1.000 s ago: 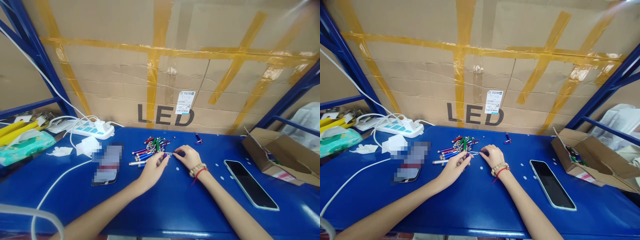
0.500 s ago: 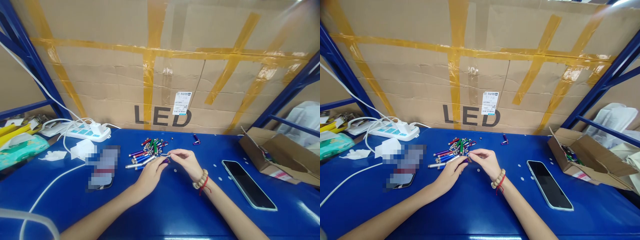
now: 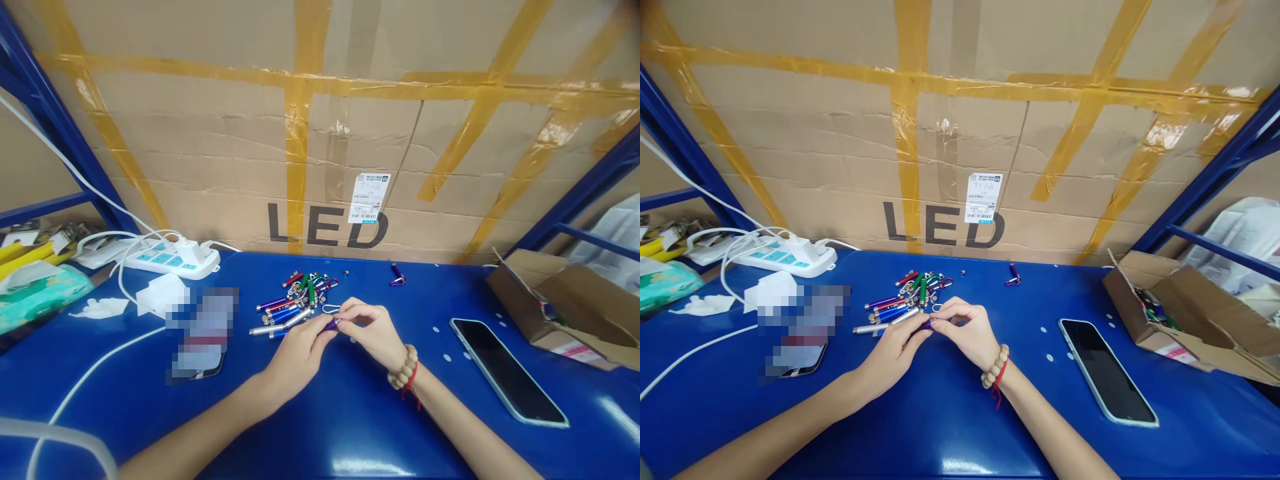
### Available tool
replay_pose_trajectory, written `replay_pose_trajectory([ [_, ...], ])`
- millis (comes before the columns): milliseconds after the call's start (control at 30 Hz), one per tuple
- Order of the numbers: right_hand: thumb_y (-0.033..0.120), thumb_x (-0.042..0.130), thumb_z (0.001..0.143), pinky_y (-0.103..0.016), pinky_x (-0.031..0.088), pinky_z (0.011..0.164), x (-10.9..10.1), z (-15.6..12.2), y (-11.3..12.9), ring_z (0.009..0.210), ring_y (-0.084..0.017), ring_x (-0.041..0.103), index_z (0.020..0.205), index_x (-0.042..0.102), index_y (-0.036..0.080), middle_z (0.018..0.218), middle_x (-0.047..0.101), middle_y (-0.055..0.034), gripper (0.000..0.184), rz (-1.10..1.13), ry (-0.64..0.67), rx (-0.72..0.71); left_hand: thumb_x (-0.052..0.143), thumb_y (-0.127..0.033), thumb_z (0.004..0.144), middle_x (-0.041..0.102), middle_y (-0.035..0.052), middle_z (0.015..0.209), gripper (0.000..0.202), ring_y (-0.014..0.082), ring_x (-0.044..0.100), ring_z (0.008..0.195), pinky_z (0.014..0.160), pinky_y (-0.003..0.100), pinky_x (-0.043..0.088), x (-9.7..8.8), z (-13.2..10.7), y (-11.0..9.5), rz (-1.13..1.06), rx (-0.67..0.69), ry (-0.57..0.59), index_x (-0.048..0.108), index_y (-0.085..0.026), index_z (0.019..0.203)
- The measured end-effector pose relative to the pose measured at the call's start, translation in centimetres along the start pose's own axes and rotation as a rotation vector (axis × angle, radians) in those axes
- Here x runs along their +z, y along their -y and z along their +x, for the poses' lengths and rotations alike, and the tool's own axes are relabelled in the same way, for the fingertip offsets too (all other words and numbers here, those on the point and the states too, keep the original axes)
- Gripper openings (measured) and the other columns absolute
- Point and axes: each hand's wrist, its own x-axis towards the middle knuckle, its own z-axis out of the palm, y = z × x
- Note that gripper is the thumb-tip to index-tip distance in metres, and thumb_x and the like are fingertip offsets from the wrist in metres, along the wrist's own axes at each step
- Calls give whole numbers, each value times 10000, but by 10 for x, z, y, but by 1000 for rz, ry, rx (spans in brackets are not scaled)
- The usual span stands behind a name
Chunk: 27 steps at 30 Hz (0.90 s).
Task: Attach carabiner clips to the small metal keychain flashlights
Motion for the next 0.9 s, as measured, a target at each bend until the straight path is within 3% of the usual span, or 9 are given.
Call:
replay_pose_trajectory([
  [300, 399, 676, 698, -210, 374, 480, 7, -5, 3, 549, -89, 465, 570, 576, 135, 628, 568, -27, 310, -50, -33, 67, 344, -216, 893, 678, 54, 986, 298, 225, 653, 866, 702, 310, 515, 2, -4, 1, 247, -19, -19, 582, -210, 1072],
  [467, 446, 663, 699, -212, 361, 467, 11, -6, 7, 502, -78, 414, 552, 558, 137, 556, 545, -13, 358, -61, -73, 134, 330, -227, 901, 681, 55, 906, 309, 214, 650, 851, 739, 300, 506, 0, -3, 0, 308, 30, -44, 590, -213, 1068],
  [667, 450, 646, 724, -212, 405, 497, 11, -5, 5, 559, -101, 492, 650, 614, 143, 635, 600, -30, 317, -109, -88, 114, 352, -271, 912, 673, 48, 949, 284, 202, 631, 860, 713, 266, 468, -2, -1, -8, 127, -94, -8, 582, -236, 1075],
  [767, 443, 636, 740, -203, 383, 476, 5, -4, 6, 546, -92, 480, 654, 640, 143, 634, 598, -25, 312, -208, -38, 73, 361, -300, 909, 652, 23, 768, 261, 180, 609, 712, 611, 249, 421, -1, 0, -12, 49, -190, 57, 581, -219, 1024],
  [900, 433, 620, 763, -203, 387, 479, 0, -3, 9, 538, -86, 476, 707, 677, 149, 655, 598, -24, 295, -277, -1, 46, 343, -341, 911, 523, -29, 594, 260, 118, 498, 526, 500, 216, 338, 2, -1, -10, -101, -239, 98, 559, -196, 898],
])
